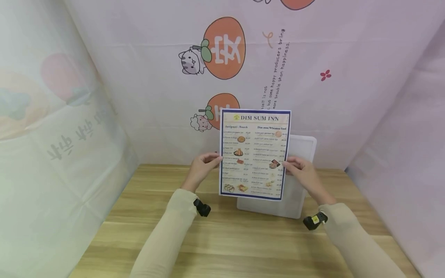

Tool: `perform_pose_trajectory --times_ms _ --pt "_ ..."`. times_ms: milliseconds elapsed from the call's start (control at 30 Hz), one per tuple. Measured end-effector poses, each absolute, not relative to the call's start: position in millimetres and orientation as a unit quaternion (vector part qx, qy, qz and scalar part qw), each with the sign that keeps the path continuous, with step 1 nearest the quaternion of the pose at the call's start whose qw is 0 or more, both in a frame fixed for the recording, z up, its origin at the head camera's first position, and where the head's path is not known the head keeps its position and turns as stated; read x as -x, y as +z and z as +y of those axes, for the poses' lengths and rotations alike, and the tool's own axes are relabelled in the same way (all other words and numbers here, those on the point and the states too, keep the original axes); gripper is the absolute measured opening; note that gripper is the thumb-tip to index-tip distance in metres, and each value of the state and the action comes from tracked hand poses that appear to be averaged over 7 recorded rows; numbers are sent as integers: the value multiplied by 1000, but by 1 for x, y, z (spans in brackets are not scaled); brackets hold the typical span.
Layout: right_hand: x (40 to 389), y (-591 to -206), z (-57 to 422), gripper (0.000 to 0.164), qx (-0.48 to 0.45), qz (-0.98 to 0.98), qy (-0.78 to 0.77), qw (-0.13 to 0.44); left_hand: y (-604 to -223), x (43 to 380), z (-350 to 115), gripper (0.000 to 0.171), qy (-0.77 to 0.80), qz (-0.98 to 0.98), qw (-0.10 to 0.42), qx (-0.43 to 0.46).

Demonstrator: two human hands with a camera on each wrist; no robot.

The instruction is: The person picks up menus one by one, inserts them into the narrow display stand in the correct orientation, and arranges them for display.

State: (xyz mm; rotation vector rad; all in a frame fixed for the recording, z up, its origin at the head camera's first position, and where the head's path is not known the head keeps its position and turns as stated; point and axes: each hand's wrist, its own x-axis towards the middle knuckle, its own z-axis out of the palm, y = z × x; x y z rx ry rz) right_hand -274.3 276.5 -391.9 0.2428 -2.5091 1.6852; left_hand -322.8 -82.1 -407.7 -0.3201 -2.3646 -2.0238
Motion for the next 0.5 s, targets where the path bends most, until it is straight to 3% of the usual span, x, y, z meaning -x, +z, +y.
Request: perform_pose_trajectory --times_ms 500 --pt "280 -367 304 53 -55 -841 528 103 -377 338 -51 34 -607 -783 27 137"
